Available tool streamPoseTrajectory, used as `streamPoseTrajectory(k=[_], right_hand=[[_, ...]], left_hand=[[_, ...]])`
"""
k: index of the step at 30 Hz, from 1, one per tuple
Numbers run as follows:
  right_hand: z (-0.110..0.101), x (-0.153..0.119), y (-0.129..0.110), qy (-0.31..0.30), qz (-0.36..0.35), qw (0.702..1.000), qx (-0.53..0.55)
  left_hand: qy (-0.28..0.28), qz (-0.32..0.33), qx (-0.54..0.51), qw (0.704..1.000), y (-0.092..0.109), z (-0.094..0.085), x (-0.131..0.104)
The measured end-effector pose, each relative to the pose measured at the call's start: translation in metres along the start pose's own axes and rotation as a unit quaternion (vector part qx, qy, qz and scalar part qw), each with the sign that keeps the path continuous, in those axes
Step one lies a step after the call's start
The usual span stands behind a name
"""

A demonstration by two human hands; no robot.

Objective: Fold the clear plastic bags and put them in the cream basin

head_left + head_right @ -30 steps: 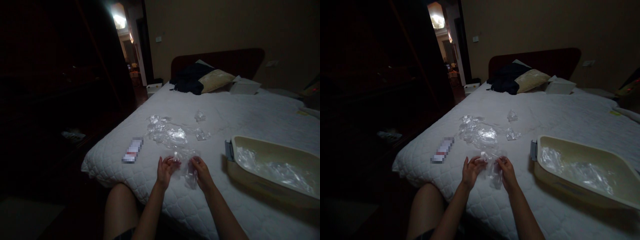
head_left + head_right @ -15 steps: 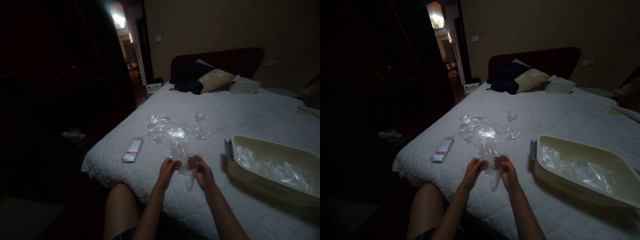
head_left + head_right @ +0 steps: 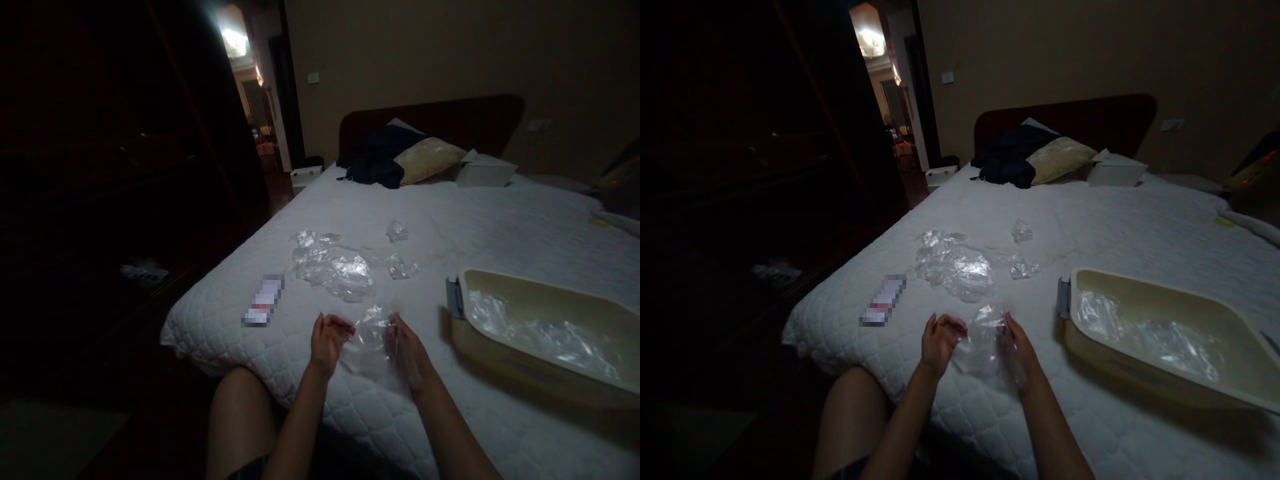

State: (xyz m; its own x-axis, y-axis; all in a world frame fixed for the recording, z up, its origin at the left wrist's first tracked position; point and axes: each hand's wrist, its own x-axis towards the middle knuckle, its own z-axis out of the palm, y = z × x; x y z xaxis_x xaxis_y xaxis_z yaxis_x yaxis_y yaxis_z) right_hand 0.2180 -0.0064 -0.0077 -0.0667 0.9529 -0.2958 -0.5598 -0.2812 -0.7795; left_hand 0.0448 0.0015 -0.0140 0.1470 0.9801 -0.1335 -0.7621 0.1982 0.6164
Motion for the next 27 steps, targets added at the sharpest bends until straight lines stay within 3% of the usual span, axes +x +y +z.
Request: streamPoseTrajectory(k=[4, 9, 12, 16, 21, 27], right_hand=[[0.000, -0.008, 0.004, -0.031, 0.070, 0.997, -0.026], [0.011, -0.008, 0.007, -0.085, 0.017, 0.993, -0.081], [0.015, -0.006, 0.005, -0.102, 0.018, 0.991, -0.087], [0.014, -0.006, 0.005, -0.104, 0.020, 0.988, -0.109], [0.010, -0.003, 0.011, -0.103, 0.036, 0.989, -0.099], [0.011, -0.003, 0.003, -0.075, 0.077, 0.993, 0.045]], left_hand=[[0.007, 0.003, 0.047, 0.999, -0.001, 0.004, -0.003], [-0.006, 0.024, 0.148, 0.989, -0.003, 0.007, -0.008], [-0.021, -0.007, 0.202, 0.979, -0.003, 0.006, -0.007], [-0.046, 0.004, 0.256, 0.966, -0.003, 0.003, -0.006], [-0.057, -0.010, 0.266, 0.962, -0.003, 0.004, -0.006], [0.009, 0.013, 0.183, 0.983, -0.003, 0.004, -0.005]])
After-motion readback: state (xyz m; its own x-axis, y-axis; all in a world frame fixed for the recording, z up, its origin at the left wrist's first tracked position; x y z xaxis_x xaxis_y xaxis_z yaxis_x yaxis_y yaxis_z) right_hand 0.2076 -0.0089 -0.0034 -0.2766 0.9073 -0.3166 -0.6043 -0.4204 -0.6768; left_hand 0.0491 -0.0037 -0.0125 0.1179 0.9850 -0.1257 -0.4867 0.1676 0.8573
